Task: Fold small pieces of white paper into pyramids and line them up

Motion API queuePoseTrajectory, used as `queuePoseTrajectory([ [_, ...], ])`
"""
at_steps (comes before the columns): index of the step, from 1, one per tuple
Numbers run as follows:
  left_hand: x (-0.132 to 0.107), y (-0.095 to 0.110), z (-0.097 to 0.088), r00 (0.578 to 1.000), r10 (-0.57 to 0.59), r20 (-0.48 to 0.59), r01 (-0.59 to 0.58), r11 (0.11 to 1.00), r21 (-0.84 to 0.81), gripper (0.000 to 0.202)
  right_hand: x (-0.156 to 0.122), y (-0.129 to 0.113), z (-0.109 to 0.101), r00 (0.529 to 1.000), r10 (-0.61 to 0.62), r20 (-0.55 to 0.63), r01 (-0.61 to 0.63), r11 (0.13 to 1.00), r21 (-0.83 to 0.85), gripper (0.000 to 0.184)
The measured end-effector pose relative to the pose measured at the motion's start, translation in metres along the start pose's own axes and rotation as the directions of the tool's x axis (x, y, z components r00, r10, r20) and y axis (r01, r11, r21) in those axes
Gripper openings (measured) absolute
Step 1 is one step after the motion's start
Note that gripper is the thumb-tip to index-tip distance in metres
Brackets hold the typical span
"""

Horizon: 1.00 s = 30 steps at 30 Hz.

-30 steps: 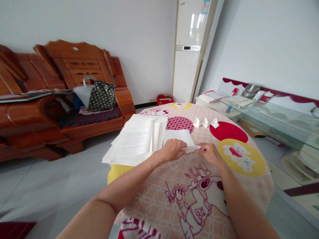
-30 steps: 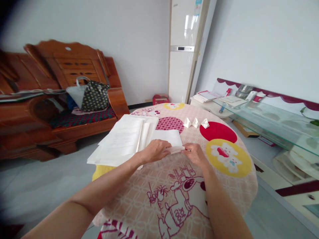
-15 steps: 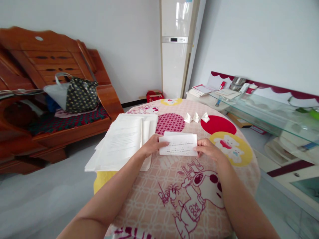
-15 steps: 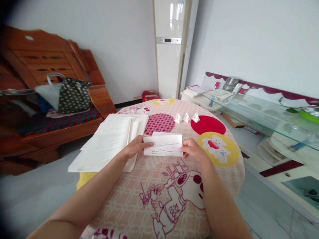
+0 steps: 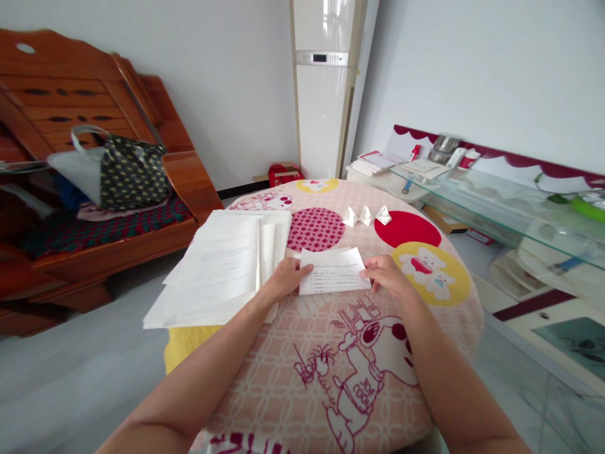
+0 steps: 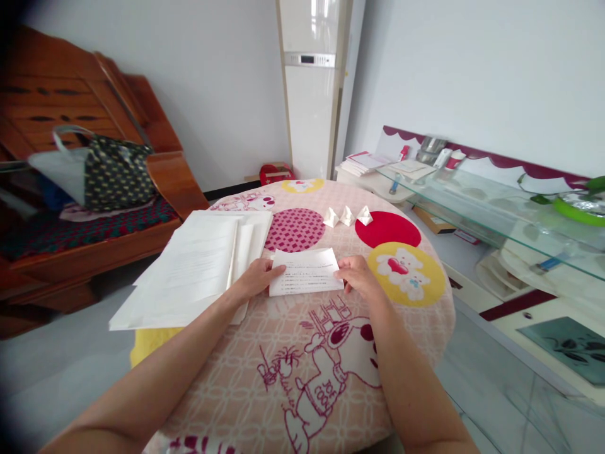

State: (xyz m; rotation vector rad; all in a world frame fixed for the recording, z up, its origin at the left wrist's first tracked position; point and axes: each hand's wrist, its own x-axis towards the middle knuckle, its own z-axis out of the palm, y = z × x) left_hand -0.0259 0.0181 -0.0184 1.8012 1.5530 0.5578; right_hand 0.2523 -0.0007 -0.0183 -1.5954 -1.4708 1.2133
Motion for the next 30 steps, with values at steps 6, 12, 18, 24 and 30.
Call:
queuePoseTrajectory([
  [6,-0.005,0.007,0.003,0.957,0.14,-0.252,-0.077,0.966,0.247,0.054,0.007,0.002,0.016,0.981,-0.108,-0.159,0.083,0.984,-0.157,0.06],
  [12,-0.004,0.0,-0.002,0.966,0.143,-0.215,-0.089,0.966,0.243,0.072,0.012,0.005,0.02,0.967,-0.107,-0.232,0.045,0.965,-0.257,0.051],
  [18,0.0,-0.005,0.0,0.975,0.086,-0.205,-0.028,0.963,0.268,0.076,0.015,0.004,0.023,0.952,-0.202,-0.229,0.084,0.894,-0.439,0.034],
  [24,0.001,-0.003,-0.002,0.974,0.002,-0.225,0.041,0.982,0.184,0.08,0.018,0.007,0.027,0.938,-0.267,-0.222,0.127,0.858,-0.497,0.032],
  [30,0.0,-0.002,-0.001,0.971,0.004,-0.241,0.039,0.984,0.175,0.079,0.021,0.01,0.028,0.928,-0.295,-0.227,0.14,0.842,-0.521,0.029],
])
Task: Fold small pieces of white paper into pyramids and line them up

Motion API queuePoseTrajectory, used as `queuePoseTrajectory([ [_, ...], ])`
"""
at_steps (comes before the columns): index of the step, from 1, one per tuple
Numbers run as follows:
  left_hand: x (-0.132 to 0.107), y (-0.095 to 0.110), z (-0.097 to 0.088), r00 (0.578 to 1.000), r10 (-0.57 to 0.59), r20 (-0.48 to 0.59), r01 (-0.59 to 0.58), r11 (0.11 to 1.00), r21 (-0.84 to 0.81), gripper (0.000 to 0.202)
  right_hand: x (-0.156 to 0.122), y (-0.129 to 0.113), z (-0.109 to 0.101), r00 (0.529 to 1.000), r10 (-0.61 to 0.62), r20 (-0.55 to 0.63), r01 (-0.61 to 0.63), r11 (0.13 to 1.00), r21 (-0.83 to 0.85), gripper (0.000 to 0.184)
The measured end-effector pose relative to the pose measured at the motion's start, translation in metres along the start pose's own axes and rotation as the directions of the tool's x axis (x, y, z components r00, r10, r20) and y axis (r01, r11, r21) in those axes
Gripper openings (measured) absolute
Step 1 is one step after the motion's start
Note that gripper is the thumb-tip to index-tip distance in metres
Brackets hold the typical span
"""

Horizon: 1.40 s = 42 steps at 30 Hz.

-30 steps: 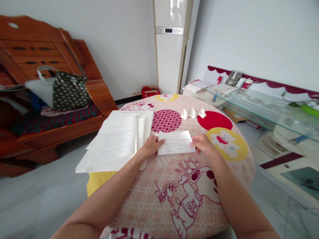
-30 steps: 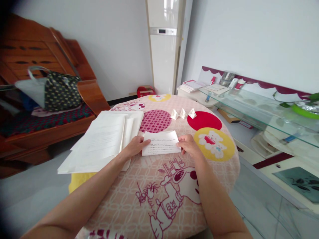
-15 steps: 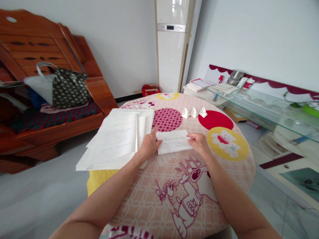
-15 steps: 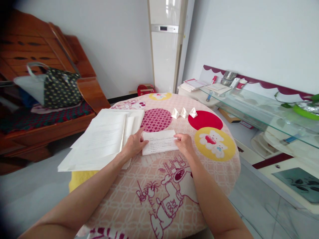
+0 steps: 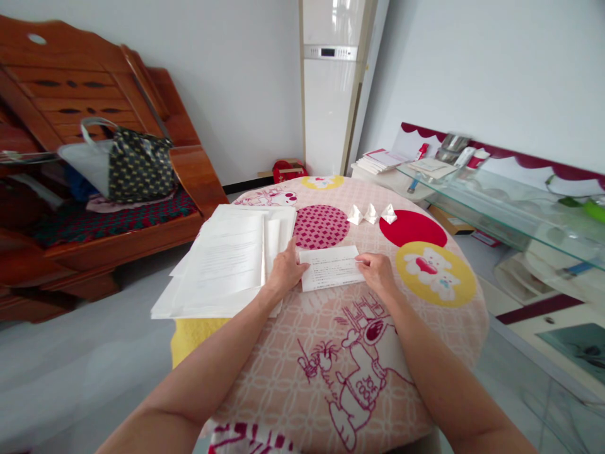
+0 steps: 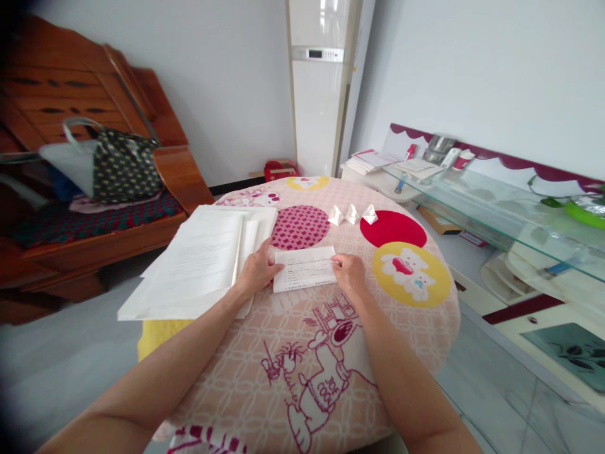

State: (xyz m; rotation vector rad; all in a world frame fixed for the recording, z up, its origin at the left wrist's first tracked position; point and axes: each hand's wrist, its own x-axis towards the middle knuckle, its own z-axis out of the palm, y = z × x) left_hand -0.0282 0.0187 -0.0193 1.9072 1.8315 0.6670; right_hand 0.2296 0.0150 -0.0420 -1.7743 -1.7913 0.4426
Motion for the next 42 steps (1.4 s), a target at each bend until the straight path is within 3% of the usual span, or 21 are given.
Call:
queuePoseTrajectory([
  [29,0.0011,0.0002,0.0016,1.0,0.011,-0.028,-0.009,0.998,0.068,0.065,0.0034,0.0031,0.0047,0.999,-0.025,-0.035,0.023,0.998,-0.064,0.026],
  [38,0.0027,0.0008,0.0019,1.0,-0.004,-0.002,0.004,0.995,0.1,0.061,0.0026,0.001,0.0044,1.0,0.007,-0.01,-0.007,0.997,-0.077,0.028],
  [42,0.0001,0.0014,0.0045,0.999,0.038,0.026,-0.042,0.984,0.175,0.05,0.0023,-0.0007,0.0038,1.0,0.001,-0.012,-0.002,0.994,-0.112,0.028],
])
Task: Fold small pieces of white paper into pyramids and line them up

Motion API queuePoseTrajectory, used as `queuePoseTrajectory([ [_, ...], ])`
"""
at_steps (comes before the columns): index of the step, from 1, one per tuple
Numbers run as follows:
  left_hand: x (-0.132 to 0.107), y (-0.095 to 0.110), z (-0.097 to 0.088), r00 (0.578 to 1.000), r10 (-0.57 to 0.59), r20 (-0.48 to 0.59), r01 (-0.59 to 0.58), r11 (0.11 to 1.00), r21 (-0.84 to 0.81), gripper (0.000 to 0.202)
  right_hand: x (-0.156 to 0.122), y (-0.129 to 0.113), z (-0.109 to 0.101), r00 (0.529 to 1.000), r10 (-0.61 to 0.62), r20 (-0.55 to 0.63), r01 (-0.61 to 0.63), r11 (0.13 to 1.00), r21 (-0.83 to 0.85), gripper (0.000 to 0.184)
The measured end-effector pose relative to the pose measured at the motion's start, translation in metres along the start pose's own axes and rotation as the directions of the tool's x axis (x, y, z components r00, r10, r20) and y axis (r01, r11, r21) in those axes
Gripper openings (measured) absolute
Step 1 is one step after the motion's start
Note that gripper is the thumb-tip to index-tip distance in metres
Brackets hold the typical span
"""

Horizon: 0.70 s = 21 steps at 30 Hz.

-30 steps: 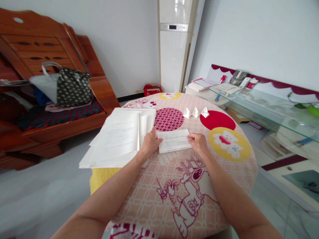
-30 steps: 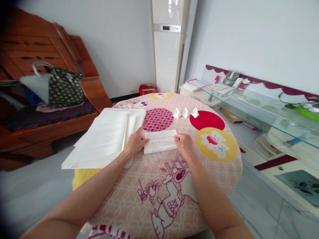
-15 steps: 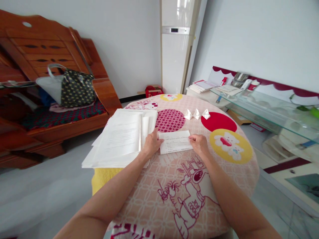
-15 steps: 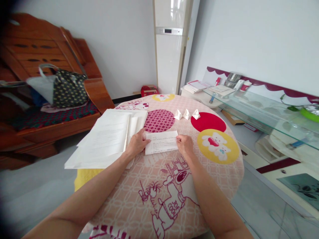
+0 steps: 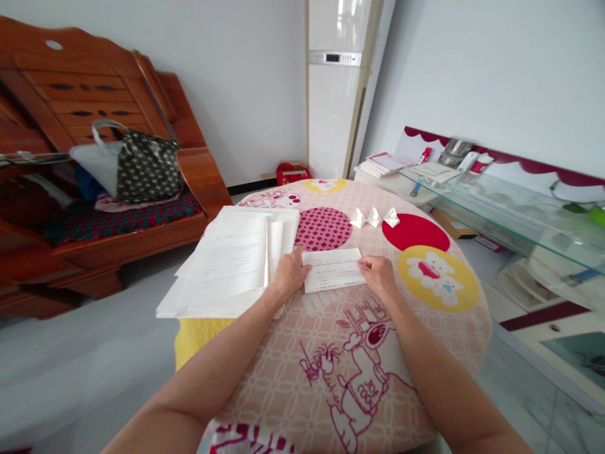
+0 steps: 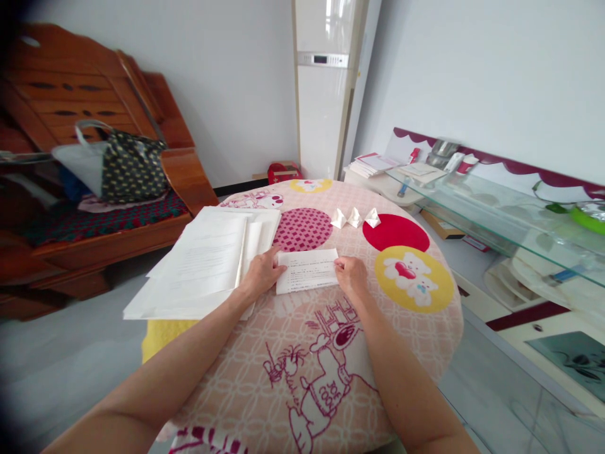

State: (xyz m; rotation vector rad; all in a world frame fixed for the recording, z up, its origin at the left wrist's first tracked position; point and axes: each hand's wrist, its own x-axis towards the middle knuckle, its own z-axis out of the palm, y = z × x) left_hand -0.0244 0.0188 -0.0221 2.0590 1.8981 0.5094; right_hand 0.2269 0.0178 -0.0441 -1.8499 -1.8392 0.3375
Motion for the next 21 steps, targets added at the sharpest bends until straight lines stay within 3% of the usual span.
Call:
queuePoseTrajectory([
  [4,-0.006,0.005,0.002,0.997,0.076,-0.023,-0.073,0.99,0.123,0.045,0.0,-0.002,-0.001,1.0,0.009,0.012,-0.009,1.0,-0.014,0.028],
  [7,-0.003,0.003,0.007,0.972,0.212,-0.102,-0.198,0.971,0.131,0.043,0.001,-0.002,-0.001,1.0,0.014,0.017,-0.014,1.0,-0.008,0.028],
  [9,0.003,-0.003,0.014,0.915,0.377,-0.139,-0.37,0.926,0.08,0.04,0.001,-0.002,-0.001,1.0,0.015,0.021,-0.015,1.0,-0.005,0.029],
  [12,0.014,-0.018,0.028,0.79,0.594,-0.154,-0.608,0.79,-0.076,0.046,0.001,-0.002,-0.001,0.999,0.023,0.023,-0.023,1.0,-0.012,0.029],
  [14,0.019,-0.025,0.035,0.744,0.659,-0.116,-0.669,0.732,-0.129,0.044,0.001,-0.003,-0.001,1.0,0.021,0.017,-0.021,1.0,-0.02,0.028],
  [21,0.009,-0.014,0.021,0.748,0.649,0.138,-0.645,0.76,-0.082,0.042,-0.001,-0.008,-0.002,1.0,0.018,0.011,-0.017,0.995,-0.098,0.025],
])
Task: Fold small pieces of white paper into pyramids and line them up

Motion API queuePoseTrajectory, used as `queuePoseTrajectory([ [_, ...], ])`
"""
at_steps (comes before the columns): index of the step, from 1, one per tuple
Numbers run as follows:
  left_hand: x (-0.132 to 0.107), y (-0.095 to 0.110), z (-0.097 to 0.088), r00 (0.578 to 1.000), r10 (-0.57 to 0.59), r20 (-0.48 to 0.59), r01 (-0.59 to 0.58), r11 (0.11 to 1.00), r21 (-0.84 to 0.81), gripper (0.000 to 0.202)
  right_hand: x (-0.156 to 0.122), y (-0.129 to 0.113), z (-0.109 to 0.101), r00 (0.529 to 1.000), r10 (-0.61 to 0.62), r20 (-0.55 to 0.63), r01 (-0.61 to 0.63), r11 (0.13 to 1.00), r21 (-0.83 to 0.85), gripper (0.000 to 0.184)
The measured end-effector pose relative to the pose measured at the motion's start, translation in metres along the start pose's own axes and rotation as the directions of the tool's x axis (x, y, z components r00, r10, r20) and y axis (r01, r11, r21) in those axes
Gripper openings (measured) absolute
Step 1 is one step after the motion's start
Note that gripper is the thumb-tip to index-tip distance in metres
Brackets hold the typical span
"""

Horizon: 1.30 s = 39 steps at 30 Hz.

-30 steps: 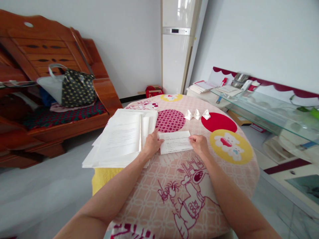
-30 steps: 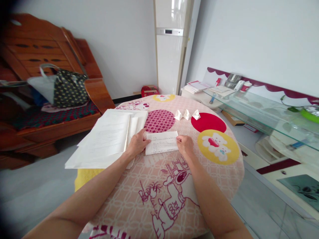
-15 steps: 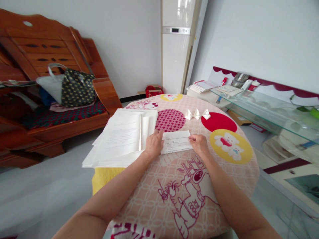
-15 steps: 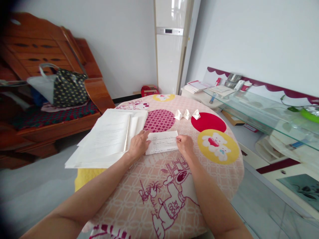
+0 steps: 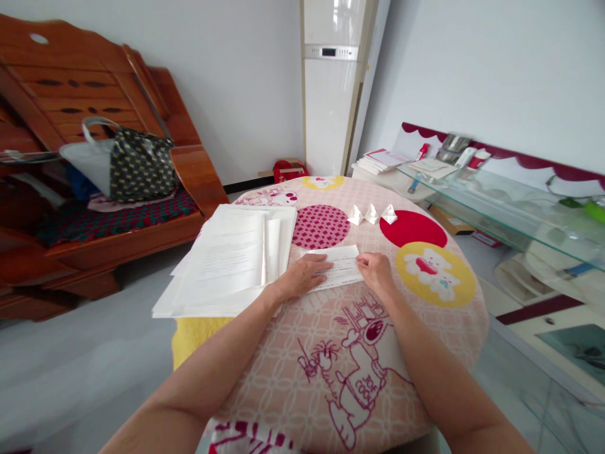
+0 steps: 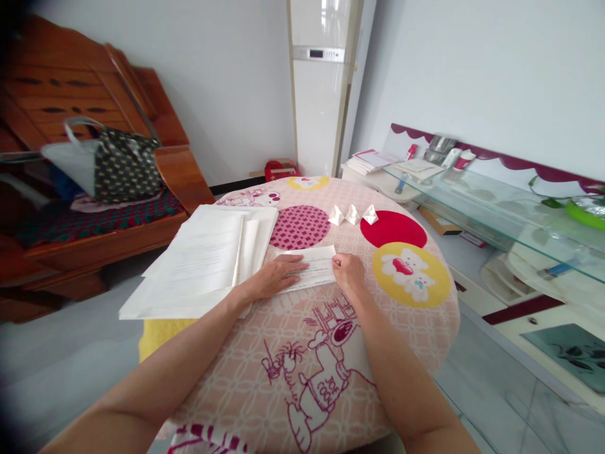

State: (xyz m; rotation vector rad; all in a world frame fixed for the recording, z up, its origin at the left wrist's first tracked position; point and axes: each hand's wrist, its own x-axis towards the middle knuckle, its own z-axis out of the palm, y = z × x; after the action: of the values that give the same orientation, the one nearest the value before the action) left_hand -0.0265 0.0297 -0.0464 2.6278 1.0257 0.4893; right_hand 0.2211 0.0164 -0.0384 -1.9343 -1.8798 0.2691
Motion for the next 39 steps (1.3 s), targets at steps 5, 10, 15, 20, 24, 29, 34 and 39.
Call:
queuePoseTrajectory([
  [5,-0.001,0.015,-0.003,0.998,-0.021,0.051,0.018,0.998,0.063,0.049,-0.003,-0.003,-0.009,0.999,0.029,0.015,-0.028,0.995,-0.094,0.022],
  [10,0.0,0.018,-0.002,0.997,-0.018,0.079,0.01,0.994,0.105,0.052,-0.009,-0.009,-0.026,0.997,0.068,-0.027,-0.072,0.975,-0.209,0.017],
  [15,0.001,0.02,-0.003,0.995,-0.024,0.1,0.013,0.994,0.107,0.053,-0.022,-0.036,-0.018,0.957,-0.274,-0.091,0.267,0.96,-0.083,0.021],
  [20,0.002,0.021,-0.003,0.996,-0.028,0.089,0.017,0.993,0.121,0.045,-0.025,-0.049,-0.002,0.934,-0.298,0.198,0.285,0.954,0.093,0.017],
  [24,0.002,0.021,-0.002,0.995,-0.034,0.095,0.021,0.991,0.132,0.051,-0.022,-0.042,-0.006,0.935,-0.209,0.286,0.155,0.968,0.199,0.014],
  [29,0.001,0.02,-0.002,0.994,-0.043,0.101,0.03,0.991,0.127,0.051,-0.028,-0.05,-0.015,0.923,-0.126,0.364,0.074,0.985,0.154,0.005],
  [34,0.001,0.022,-0.003,0.993,-0.046,0.105,0.034,0.993,0.111,0.054,-0.029,-0.056,-0.021,0.915,-0.084,0.393,0.063,0.996,0.067,0.01],
  [39,0.001,0.022,-0.005,0.993,-0.051,0.107,0.04,0.994,0.106,0.055,-0.025,-0.039,-0.031,0.93,-0.017,0.368,0.006,1.0,0.031,0.015],
])
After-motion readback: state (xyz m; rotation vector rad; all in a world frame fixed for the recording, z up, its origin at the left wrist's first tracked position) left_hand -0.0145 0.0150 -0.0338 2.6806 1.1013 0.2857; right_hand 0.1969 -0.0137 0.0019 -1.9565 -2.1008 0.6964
